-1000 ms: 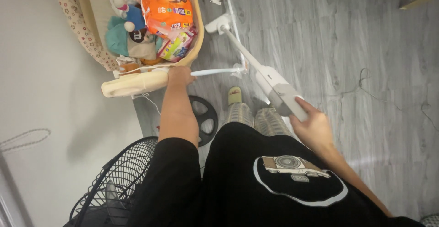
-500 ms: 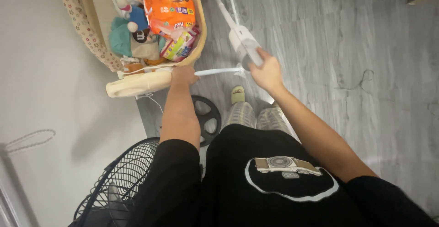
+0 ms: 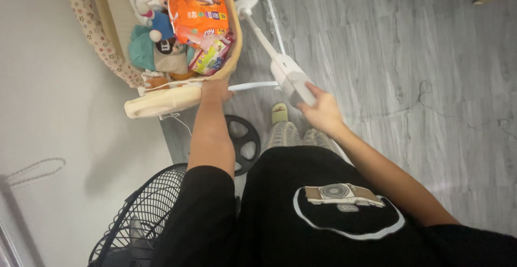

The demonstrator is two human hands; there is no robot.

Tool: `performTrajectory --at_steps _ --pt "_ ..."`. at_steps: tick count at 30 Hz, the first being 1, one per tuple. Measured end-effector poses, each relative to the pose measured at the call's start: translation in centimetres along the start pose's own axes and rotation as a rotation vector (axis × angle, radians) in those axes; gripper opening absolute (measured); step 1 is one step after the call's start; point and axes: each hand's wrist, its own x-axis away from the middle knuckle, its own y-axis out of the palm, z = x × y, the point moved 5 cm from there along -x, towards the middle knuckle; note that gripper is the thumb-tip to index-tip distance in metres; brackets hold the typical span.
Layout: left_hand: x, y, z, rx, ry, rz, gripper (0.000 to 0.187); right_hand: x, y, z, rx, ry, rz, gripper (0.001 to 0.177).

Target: Vacuum the floor of the room, moving furniture to reach all areas.

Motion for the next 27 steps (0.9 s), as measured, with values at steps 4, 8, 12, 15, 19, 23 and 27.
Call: performTrajectory --at_steps 4,8,12,15,19,23,27 --pt "-0.2 -0.2 0.2 -0.024 0.022 0.008 0.060 -7.0 3.4 0.2 0.048 -0.093 0.084 0.070" --pt "-0.7 0.8 -0.3 0.008 0.017 -0.023 0.058 -15.3 5.8 0.5 0.019 -0.144 0.136 0.070" --pt "-0.5 1.6 0.5 -0.024 0.062 0.001 0.049 -19.6 6.6 1.1 -0.014 -0.187 0.099 0.075" --pt "-1.4 2.3 0.8 -0.049 0.077 0.029 0.046 -18.3 5.4 0.2 0.019 -0.203 0.050 0.077" --pt "-1.4 3.5 0.9 -0.057 0.063 0.046 0.049 -9.4 0.7 -3.5 0.078 0.020 -0.082 0.075" --pt "-2.8 5.6 1.3 -0.056 0.060 0.062 0.047 -4.4 -1.0 3.1 0.082 0.092 -0.243 0.052" --pt "-4.0 7.1 1.7 -0.041 0.052 0.048 0.043 3.8 -4.2 2.8 0.166 0.055 -0.255 0.062"
